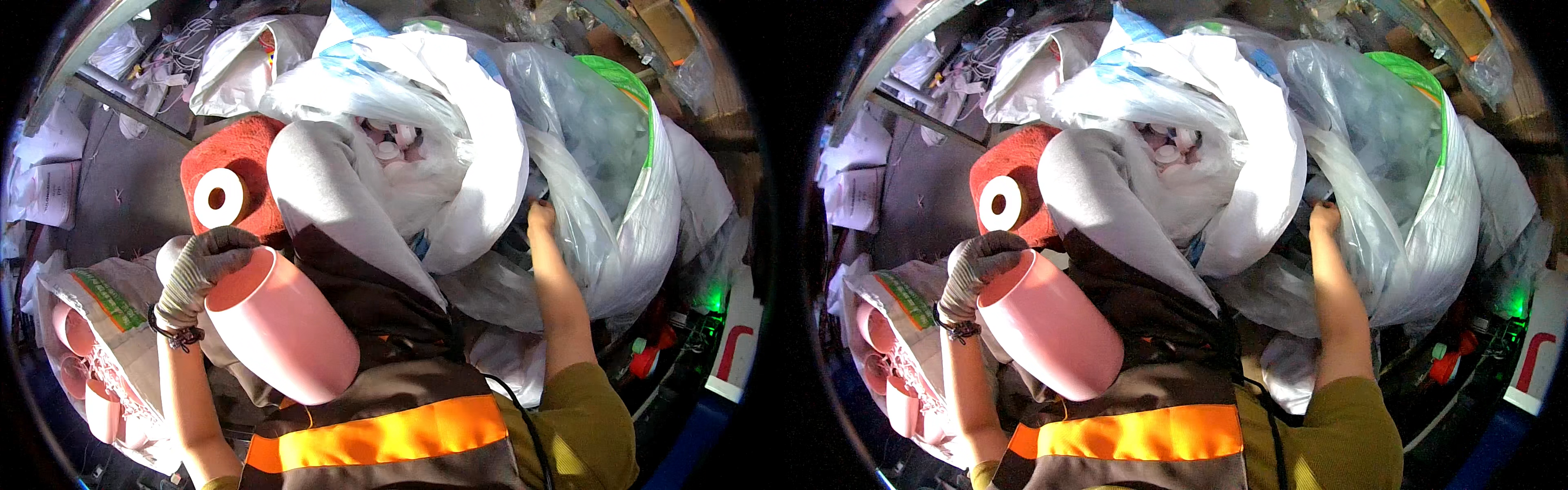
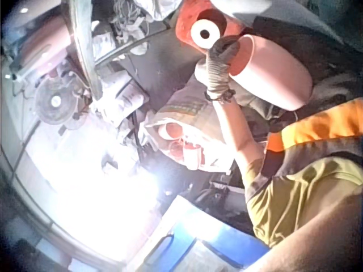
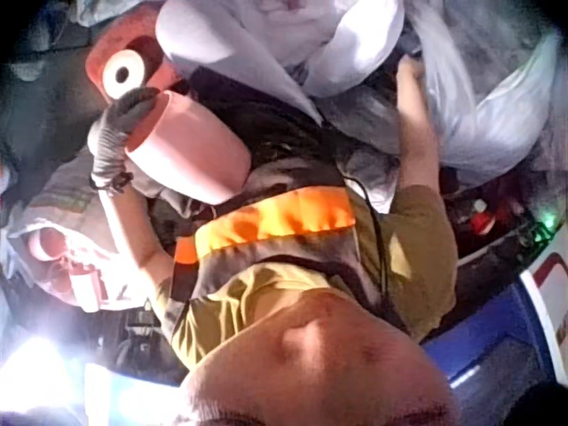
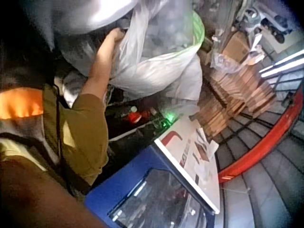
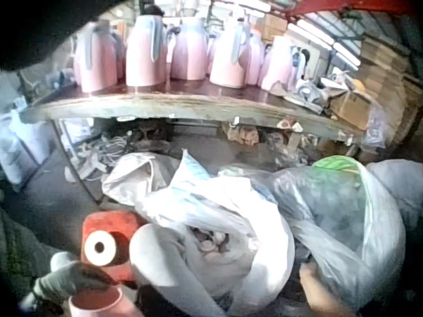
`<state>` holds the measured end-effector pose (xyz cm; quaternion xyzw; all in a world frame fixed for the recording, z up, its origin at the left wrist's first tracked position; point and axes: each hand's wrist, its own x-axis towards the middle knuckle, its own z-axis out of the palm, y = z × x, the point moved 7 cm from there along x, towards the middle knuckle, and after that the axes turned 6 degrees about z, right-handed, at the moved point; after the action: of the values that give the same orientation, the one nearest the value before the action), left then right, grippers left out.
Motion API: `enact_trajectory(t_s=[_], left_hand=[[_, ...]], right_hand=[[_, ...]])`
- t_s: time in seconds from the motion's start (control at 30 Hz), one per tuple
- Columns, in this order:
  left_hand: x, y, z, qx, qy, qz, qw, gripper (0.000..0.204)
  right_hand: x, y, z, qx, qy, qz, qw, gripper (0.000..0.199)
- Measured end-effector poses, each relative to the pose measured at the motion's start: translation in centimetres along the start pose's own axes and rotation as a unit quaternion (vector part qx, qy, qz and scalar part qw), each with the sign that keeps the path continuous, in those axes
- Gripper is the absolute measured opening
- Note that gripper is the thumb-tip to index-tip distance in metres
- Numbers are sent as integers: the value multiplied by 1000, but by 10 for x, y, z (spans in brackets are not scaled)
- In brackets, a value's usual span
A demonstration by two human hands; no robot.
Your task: The person assembles pink kettles by hand, attaching grey lids and bases to the main bodies.
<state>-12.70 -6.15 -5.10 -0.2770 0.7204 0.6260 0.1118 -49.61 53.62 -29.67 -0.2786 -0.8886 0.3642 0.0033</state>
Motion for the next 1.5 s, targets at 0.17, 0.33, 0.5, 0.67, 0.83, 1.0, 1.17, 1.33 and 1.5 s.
enact_trajectory(t_s=[0.17,0.33,0.5,0.67,0.83,1.0,1.17,1.33,1.5], left_hand=[[-3,-12,3,-155,-9,42,987,22],[7,13,22,-242,-56,115,962,22],[-5,14,21,-279,-66,124,950,26],[0,12,27,-347,-150,162,912,31],[-5,35,35,-339,-178,186,905,51],[-3,41,35,-340,-161,225,899,89],[-11,47,39,-339,-184,244,890,75],[-30,10,16,-413,-80,238,875,64],[-44,-21,14,-435,-66,199,876,60]], right_hand=[[-18,-40,-27,3,-33,-208,978,34],[-8,-34,-18,110,-284,-5,953,37],[-198,-179,-33,-155,-308,-236,908,30],[-284,-294,-73,306,-465,-260,789,25],[-310,-368,-12,408,-621,-186,643,36],[-393,-375,-8,256,-665,-272,646,33],[-459,-386,43,178,-714,-195,648,46],[-471,-323,33,122,-575,-530,611,92],[-487,-328,13,143,-392,-623,662,78]])
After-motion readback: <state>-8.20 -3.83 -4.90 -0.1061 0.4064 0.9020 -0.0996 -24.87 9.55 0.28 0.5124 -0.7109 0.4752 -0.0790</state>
